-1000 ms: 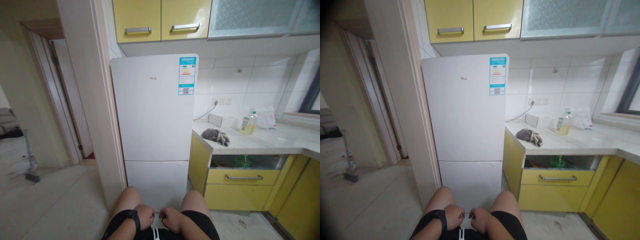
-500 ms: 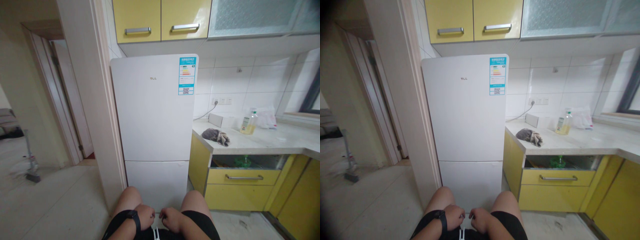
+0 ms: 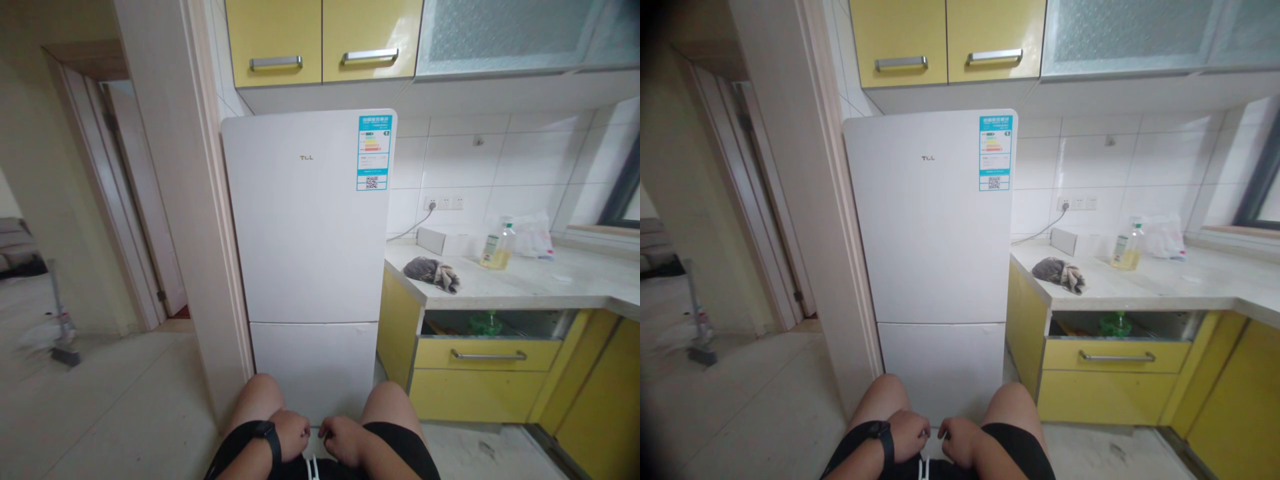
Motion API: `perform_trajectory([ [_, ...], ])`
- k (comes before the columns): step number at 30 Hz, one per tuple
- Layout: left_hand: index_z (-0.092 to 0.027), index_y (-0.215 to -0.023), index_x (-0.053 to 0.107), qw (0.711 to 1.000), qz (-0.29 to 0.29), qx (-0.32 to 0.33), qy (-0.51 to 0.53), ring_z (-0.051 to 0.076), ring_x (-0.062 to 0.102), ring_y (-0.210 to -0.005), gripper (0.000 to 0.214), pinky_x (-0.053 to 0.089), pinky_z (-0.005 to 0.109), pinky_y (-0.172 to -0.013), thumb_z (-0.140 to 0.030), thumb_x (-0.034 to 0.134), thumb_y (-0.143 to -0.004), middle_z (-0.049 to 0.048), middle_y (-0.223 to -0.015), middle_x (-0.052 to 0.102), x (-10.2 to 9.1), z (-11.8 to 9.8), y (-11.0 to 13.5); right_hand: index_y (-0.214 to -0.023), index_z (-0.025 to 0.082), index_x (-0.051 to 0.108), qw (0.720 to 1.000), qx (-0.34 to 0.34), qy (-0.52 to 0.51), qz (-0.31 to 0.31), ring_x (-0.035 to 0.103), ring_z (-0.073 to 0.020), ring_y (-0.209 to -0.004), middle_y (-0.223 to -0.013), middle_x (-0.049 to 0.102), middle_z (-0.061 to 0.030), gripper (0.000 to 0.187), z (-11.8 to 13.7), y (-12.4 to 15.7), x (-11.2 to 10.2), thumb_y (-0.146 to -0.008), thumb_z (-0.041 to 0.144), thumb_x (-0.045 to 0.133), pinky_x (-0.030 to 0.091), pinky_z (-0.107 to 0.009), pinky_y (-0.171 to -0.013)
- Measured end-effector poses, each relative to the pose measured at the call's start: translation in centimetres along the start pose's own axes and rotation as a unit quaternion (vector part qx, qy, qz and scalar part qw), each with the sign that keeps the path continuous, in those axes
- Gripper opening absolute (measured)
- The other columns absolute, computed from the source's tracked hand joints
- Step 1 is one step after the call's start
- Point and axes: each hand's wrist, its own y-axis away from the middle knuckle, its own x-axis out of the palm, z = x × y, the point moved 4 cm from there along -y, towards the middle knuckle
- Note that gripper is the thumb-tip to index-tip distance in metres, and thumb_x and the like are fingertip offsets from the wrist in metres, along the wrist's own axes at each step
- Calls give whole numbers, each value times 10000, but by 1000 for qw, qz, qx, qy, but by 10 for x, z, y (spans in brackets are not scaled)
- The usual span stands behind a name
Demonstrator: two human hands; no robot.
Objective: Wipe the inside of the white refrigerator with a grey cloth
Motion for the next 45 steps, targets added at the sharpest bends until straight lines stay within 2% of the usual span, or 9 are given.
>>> perform_trajectory([
  [6, -345, -1158, 771, 1000, 0, 0, 0, 278, 722, -1119, 407, 533, 439, -1011, -337, 462, -893, 49, -1135, 800, 0, 0, 0, -1198, 232, 735, 1000, 5, 6, 2, 738, -237, -1027, -1076, 791, -90, 514, -2, -2, 1, -722, 190, 544, 530, -326, -897],
  [21, -351, -1141, 775, 1000, 1, 1, -4, 272, 725, -1128, 389, 534, 435, -1016, -323, 473, -898, 43, -1137, 802, 0, 1, 0, -1203, 217, 737, 1000, 2, 3, 1, 736, -262, -1056, -1092, 788, -113, 528, 5, 3, -3, -717, 175, 537, 537, -351, -915],
  [45, -333, -1139, 784, 1000, -1, -8, -3, 276, 731, -1111, 407, 547, 427, -990, -307, 467, -884, 54, -1128, 803, -2, -1, 1, -1197, 206, 737, 1000, -3, -4, -1, 733, -266, -1062, -1112, 783, -118, 522, -3, -2, 1, -714, 174, 540, 537, -350, -916],
])
